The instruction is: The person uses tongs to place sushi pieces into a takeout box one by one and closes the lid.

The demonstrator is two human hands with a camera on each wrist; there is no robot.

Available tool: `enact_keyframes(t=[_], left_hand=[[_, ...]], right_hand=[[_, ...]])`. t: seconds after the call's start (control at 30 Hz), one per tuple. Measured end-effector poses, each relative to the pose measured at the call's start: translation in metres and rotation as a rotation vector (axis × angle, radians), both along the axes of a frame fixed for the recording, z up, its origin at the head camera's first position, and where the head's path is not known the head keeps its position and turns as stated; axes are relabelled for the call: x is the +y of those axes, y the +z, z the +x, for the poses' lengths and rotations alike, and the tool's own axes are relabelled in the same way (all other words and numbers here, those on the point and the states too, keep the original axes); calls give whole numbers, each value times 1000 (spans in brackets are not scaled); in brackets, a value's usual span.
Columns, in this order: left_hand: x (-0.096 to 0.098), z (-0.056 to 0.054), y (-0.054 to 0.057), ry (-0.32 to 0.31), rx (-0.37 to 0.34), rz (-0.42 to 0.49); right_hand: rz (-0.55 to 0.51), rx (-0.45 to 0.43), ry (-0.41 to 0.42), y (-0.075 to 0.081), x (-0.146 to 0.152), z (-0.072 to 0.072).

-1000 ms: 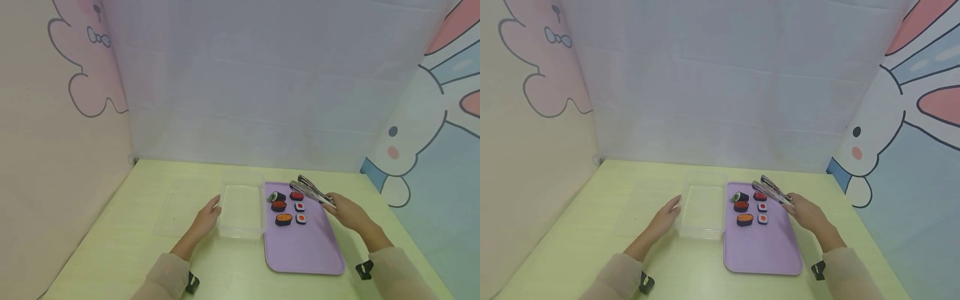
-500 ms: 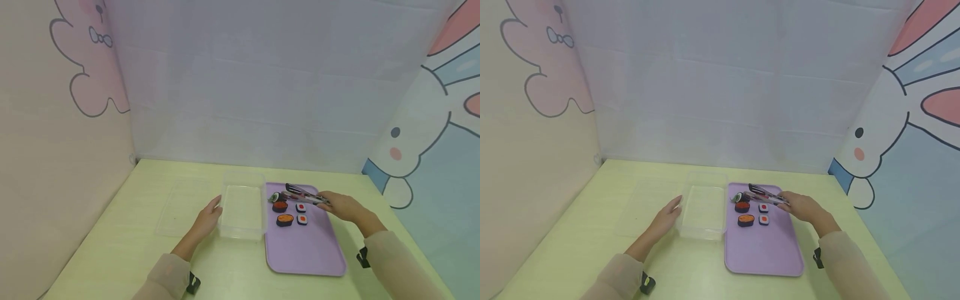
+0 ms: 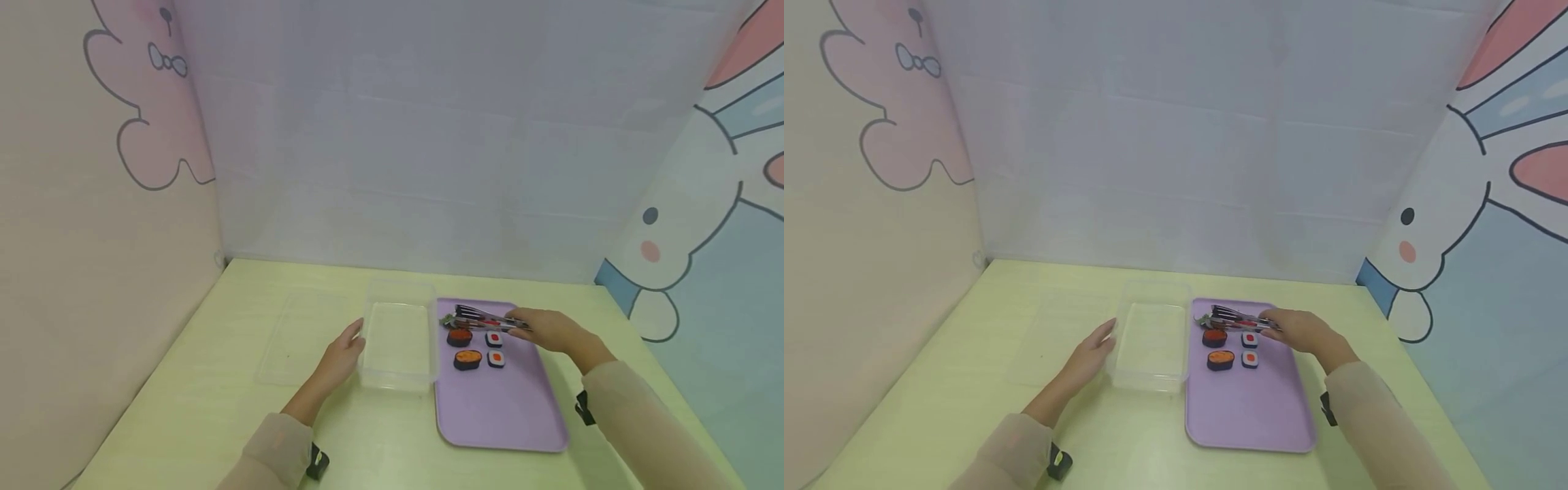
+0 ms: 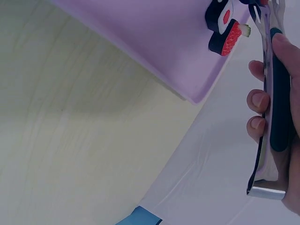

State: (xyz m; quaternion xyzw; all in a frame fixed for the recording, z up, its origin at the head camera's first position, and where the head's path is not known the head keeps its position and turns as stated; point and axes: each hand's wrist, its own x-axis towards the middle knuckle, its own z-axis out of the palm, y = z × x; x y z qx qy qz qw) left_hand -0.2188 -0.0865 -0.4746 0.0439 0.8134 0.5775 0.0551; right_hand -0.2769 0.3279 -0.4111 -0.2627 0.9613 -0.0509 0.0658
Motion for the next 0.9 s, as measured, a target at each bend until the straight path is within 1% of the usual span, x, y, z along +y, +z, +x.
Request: enact_keyframes(t=[0.2,0.3,0.43,0.6,0.77,0.9], left_hand=[[0,-1,-1,12,-15,1],[0,-1,-2,10,-15,4],[0,-1,-2,8,-18,-2],[0,-1,0,10,-14,-8],[-1,-1,1,2,-7,-1],[-1,-1,-1,-12,-1,-2]], right_hand=[[-13,3,-4,-1,-2,-1],[-36,-2,-30,2,0,0],[-73,10,-70,10,1,2],[-101,52,-72,22,-2,2],[-118,45,-57,34,-17,2],[-121,21,-28,40,-36,-1]])
